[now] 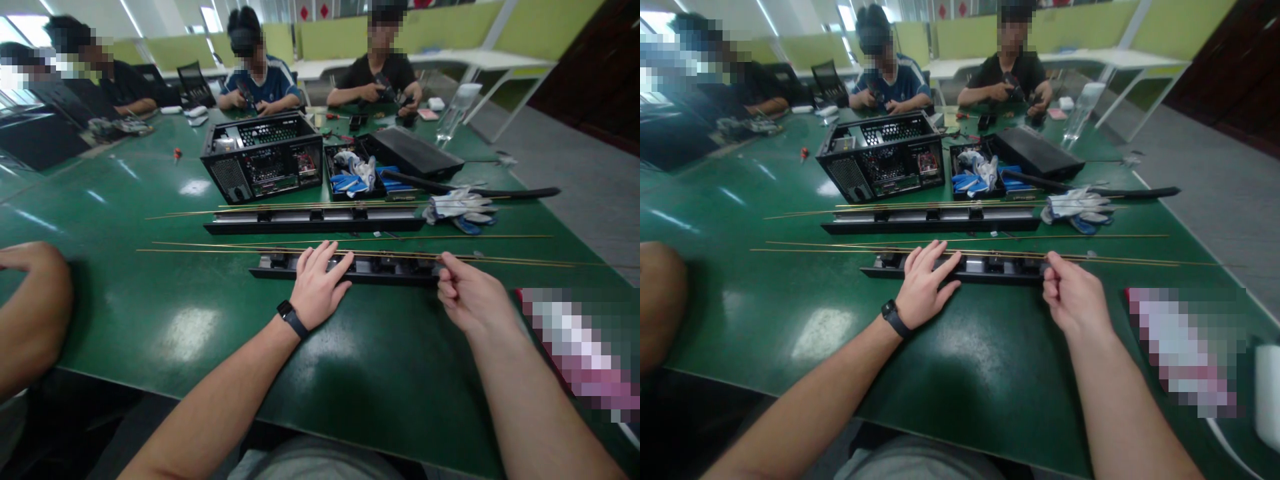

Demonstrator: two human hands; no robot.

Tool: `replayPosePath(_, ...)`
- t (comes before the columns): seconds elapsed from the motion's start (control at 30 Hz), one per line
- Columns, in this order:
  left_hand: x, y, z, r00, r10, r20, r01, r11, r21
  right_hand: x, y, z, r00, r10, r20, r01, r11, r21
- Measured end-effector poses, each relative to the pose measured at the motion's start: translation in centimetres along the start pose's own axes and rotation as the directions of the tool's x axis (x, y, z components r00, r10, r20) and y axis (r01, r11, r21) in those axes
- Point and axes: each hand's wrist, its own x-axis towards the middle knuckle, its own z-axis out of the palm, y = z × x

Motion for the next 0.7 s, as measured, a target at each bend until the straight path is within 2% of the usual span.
replayPosePath(0.4, 0.1, 0.1, -0.2, 0.999, -0.01, 0.03, 0.01, 1.0, -0.003, 0.0, 0.3, 0.0, 0.998, -0.016, 0.065, 0.019, 0.999, -0.044)
replayPosePath(0.7, 0.1, 0.0, -0.2, 1.0, -0.008, 0.029, 0.007, 1.0, 0.009, 1.3, 0.4, -1.0, 0.999, -0.018, 0.042, 0.019, 0.999, -0.027)
